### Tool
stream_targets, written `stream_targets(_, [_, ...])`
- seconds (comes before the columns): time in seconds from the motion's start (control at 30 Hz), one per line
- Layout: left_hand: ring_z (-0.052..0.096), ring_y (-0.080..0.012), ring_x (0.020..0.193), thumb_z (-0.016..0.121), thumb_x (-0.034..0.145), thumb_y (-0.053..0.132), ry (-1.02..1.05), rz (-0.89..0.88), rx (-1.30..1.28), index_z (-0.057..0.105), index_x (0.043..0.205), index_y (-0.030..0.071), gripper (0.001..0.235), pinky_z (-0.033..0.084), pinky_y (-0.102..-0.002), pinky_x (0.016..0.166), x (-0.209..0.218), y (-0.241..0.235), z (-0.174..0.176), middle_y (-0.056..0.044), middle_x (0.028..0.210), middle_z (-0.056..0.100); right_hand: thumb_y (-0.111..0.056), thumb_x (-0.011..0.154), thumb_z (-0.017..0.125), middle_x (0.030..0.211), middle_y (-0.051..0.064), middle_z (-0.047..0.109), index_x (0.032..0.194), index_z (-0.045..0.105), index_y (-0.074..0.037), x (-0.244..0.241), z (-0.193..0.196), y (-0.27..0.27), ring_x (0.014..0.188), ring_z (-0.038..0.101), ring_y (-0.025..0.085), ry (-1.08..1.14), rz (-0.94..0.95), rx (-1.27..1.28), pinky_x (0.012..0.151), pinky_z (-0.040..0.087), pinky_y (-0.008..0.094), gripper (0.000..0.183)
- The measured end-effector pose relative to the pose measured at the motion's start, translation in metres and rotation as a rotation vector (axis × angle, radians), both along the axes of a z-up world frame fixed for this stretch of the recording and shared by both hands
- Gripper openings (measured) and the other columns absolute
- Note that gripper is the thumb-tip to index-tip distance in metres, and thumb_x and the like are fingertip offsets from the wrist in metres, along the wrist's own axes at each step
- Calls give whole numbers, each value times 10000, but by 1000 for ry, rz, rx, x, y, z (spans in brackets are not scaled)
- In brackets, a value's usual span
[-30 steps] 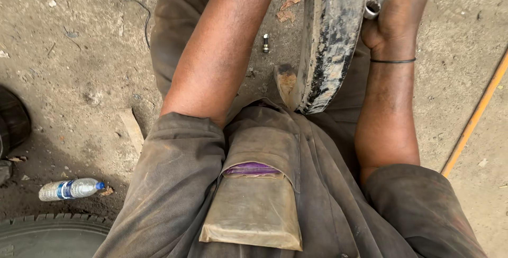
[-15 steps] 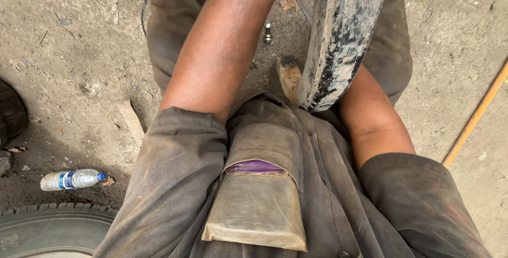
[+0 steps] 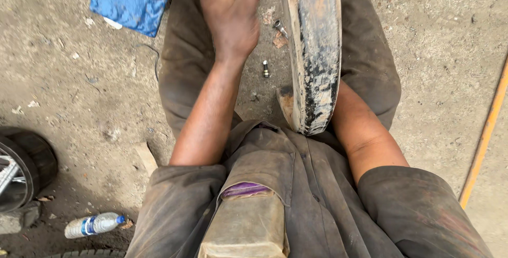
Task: The person uses a wrench to tighten a bolt on a large metal component mounted on a blue frame. They repeatedly adjust the bolt and reposition the wrench to secure the part.
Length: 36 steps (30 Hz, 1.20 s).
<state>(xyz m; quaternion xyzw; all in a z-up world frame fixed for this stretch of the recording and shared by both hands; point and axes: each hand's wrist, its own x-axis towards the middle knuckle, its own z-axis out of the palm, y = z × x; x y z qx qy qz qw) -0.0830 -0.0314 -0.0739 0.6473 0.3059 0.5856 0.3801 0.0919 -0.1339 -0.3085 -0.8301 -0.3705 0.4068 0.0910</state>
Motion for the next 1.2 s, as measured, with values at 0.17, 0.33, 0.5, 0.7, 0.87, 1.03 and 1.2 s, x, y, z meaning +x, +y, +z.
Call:
stream_targets(0.17, [533, -166, 707, 637, 924, 62, -53, -77, -678, 615, 1111, 70, 188, 436, -338, 586, -31, -3, -135, -26, 948, 626, -191, 1041, 516, 1007, 187, 690, 1123, 670, -16, 4, 4, -3, 839, 682, 275, -66, 70, -131, 758, 559, 419, 247])
stream_targets(0.33, [711, -307, 983, 747, 835, 138, 831, 30, -783, 667, 1124, -14, 336, 577, -400, 867, -41, 11, -277, -192, 1068, 733, -200, 1038, 516, 1034, 211, 698, 1157, 671, -2, 11, 9, 19, 874, 696, 302, -150, 176, -274, 798, 562, 436, 278])
stream_targets(0.5, [629, -390, 1232, 651, 902, 168, 1459, -122, -872, 635, 1281, 11, 410, 553, -449, 998, -54, -1, -357, -236, 1391, 582, -209, 1034, 517, 1061, 235, 706, 1191, 673, 12, 22, -4, 1, 910, 711, 329, -205, 287, -511, 838, 566, 453, 313])
stream_targets(0.7, [606, -393, 1193, 753, 766, 364, 1694, -5, -295, 640, 1189, 36, 547, 502, -527, 1007, -45, -1, -341, -200, 1274, 621, -220, 1030, 517, 1094, 265, 716, 1232, 675, 28, 25, -12, 3, 953, 729, 362, -199, 350, -678, 885, 570, 473, 357])
stream_targets(0.87, [682, -293, 938, 529, 980, 88, 1507, -588, -652, 572, 1302, 8, 335, 607, -433, 881, -19, -33, -323, -184, 1032, 639, -229, 1026, 517, 1121, 289, 724, 1266, 677, 42, 21, -28, 12, 988, 744, 389, -178, 362, -716, 925, 574, 489, 395])
stream_targets(1.03, [691, -314, 941, 498, 991, -13, 1564, -631, -522, 578, 1319, 56, 345, 606, -449, 864, -9, -67, -350, -203, 1034, 671, -224, 994, 545, 1136, 295, 727, 1249, 712, 47, 20, -64, -2, 1025, 744, 399, -165, 312, -575, 961, 574, 478, 408])
stream_targets(1.2, [669, -293, 949, 586, 917, -29, 1524, -626, -657, 619, 1216, 108, 331, 582, -436, 863, -14, -55, -346, -165, 1037, 643, -246, 965, 590, 1206, 279, 685, 1255, 692, 9, 14, -76, -10, 1121, 677, 409, -164, 288, -509, 1020, 520, 487, 399])
